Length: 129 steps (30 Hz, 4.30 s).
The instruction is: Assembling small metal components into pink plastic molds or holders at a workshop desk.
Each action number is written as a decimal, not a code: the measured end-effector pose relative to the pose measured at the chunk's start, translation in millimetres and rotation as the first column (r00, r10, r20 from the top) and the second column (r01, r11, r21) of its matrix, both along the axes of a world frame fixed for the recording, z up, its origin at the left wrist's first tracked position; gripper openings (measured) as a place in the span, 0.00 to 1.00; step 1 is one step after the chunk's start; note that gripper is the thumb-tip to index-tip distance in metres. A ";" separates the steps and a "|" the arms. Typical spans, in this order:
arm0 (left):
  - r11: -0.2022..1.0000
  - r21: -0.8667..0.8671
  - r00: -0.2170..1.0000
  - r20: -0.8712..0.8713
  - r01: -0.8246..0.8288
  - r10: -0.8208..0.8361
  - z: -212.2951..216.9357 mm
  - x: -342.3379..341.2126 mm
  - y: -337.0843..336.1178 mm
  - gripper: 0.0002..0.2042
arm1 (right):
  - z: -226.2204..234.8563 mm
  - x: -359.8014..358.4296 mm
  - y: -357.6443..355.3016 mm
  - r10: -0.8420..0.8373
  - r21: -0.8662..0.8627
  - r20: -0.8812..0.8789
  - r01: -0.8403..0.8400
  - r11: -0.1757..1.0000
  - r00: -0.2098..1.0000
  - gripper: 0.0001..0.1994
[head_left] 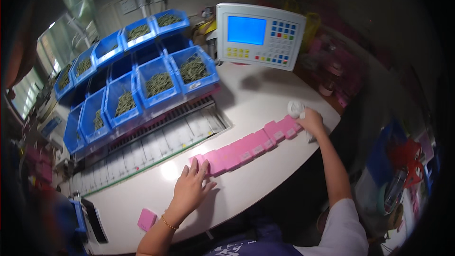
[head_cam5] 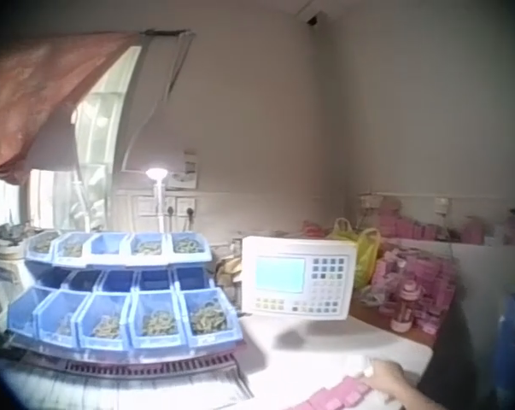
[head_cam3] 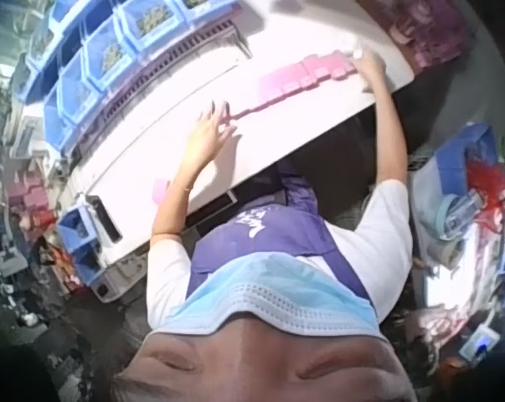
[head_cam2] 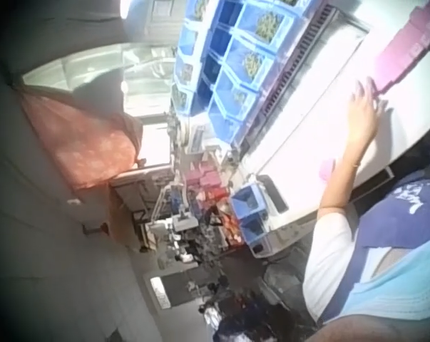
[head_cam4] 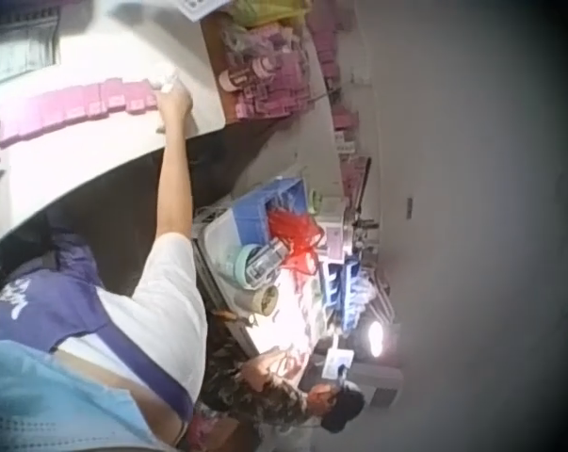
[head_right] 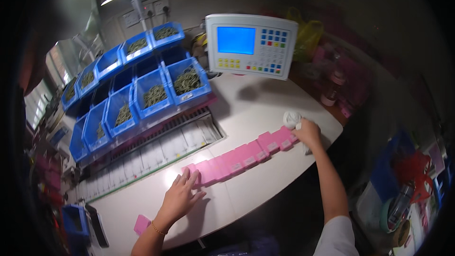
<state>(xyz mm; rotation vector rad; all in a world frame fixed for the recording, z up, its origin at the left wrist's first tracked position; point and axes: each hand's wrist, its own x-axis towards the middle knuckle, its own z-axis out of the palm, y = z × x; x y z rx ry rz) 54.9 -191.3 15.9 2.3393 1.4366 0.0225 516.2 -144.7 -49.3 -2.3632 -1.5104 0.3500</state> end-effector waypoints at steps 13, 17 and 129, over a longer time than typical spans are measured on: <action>0.866 0.262 0.900 0.021 -0.425 0.435 -19.2 -110.1 72.3 0.46 | 38.1 -186.1 -8.2 0.371 0.138 0.034 -0.372 0.918 0.928 0.21; 0.861 0.308 0.910 0.048 -0.406 0.412 -31.6 -110.9 89.5 0.44 | 30.3 -183.3 13.5 0.381 0.135 0.148 -0.400 0.907 0.913 0.22; 0.657 -0.742 0.080 0.669 0.135 0.739 2.8 77.6 -23.1 0.09 | 40.7 -236.3 -95.6 0.520 0.867 -0.025 -0.241 0.437 0.854 0.15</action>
